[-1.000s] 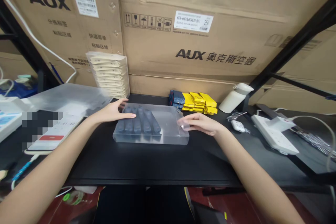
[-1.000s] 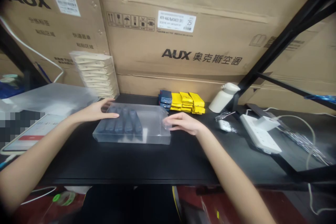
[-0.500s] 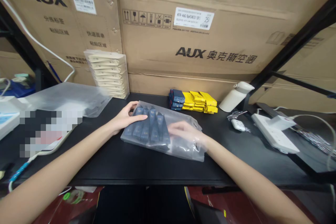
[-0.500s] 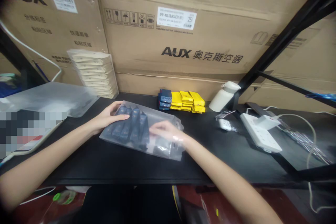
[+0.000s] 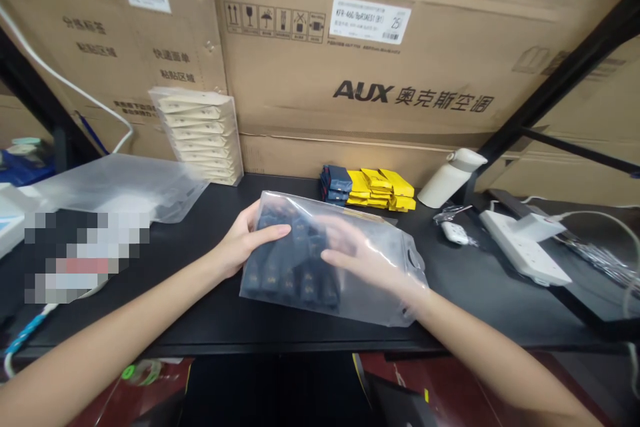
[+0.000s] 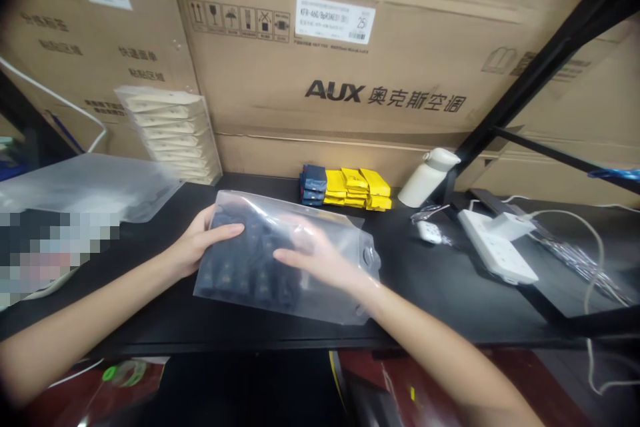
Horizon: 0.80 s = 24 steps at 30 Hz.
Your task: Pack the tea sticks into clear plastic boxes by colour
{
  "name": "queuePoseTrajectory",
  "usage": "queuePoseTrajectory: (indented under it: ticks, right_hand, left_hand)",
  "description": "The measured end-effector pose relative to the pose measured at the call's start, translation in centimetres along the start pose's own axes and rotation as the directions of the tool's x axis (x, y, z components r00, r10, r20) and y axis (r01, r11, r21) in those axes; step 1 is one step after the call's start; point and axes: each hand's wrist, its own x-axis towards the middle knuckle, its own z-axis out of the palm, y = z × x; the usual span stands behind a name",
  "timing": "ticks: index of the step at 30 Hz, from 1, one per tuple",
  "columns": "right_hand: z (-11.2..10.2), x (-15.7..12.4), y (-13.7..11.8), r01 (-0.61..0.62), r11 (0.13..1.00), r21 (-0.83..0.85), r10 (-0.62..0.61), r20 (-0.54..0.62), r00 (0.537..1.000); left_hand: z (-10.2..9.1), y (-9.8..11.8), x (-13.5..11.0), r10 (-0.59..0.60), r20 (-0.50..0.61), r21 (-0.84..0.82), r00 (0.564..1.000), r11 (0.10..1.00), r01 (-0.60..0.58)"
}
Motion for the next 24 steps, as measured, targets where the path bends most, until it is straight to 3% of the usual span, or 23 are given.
queuePoseTrajectory:
  ticks: [4, 12, 18, 22, 24]
  right_hand:
    - [1.2, -0.4, 0.0, 0.063, 0.989, -0.135, -0.063, 0.008, 0.998]
    - [3.8, -0.7, -0.9, -0.009, 0.947, -0.321, -0.059, -0.2, 0.978]
    - [2.0, -0.3, 0.4, -0.084, 0.958, -0.273, 0.043, -0.153, 0.987]
    - [0.2, -0.2, 0.9, -0.222, 0.955, -0.197, 0.169, -0.253, 0.952]
    - [-0.6, 0.1, 0.8, -0.232, 0.956, -0.178, 0.18, -0.266, 0.947]
  left_hand:
    - [0.3, 0.0, -0.2, 0.108, 0.056, 0.088, 0.993, 0.99, -0.112]
    - [0.8, -0.1, -0.6, 0.166, 0.056, 0.224, 0.985, 0.959, -0.174]
    - [-0.2, 0.3, 0.1, 0.138, 0.045, 0.246, 0.989, 0.958, -0.145]
    - [-2.4, 1.5, 1.4, 0.062, 0.052, 0.303, 0.997, 0.95, -0.075]
    - [-3.7, 1.9, 2.0, -0.003, 0.023, 0.283, 1.0, 0.959, -0.004]
